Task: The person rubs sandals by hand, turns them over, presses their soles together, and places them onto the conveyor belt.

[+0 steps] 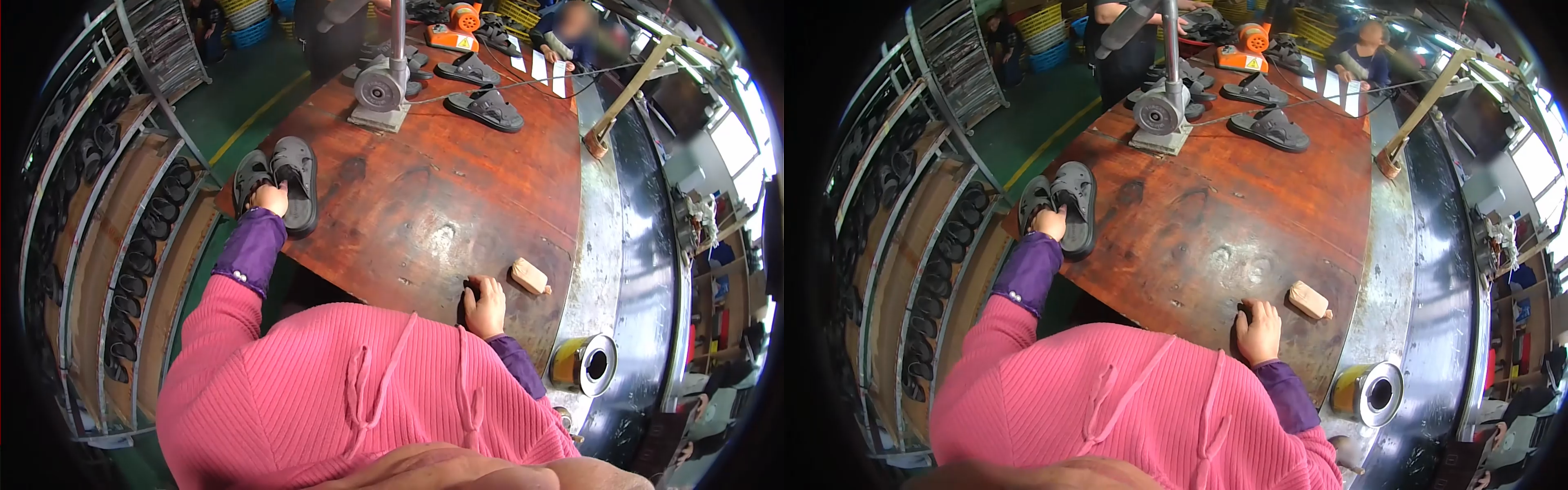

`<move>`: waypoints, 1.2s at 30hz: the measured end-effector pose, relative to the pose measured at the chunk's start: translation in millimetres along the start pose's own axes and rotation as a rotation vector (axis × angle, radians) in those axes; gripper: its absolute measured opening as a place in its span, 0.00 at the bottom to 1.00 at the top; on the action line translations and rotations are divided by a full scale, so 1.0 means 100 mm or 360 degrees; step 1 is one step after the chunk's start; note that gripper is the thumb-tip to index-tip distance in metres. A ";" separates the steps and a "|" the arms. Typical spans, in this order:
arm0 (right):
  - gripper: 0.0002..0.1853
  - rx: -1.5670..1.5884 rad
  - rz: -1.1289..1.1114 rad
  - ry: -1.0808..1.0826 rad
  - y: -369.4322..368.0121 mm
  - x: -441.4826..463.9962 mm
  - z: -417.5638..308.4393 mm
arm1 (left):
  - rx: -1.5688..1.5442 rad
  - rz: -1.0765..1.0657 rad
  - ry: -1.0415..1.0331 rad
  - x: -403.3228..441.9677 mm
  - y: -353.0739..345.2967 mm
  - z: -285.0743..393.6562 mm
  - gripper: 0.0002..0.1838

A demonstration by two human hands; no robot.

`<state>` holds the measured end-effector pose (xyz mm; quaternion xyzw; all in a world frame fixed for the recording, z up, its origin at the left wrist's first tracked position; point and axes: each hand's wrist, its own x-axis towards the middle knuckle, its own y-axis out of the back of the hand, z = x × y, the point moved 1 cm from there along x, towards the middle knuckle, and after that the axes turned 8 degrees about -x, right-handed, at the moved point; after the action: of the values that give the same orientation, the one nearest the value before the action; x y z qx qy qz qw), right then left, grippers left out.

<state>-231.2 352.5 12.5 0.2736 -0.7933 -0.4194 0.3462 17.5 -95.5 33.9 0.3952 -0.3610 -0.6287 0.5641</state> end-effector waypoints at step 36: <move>0.12 -0.0023 -0.0019 0.0058 -0.10 0.06 0.03 | -0.0335 0.0436 -0.0534 0.37 -0.17 -0.49 0.13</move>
<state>-235.2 344.6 4.6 0.2833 -0.7822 -0.4222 0.3600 53.0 -130.5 -5.5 0.1717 -0.4323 -0.6374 0.6143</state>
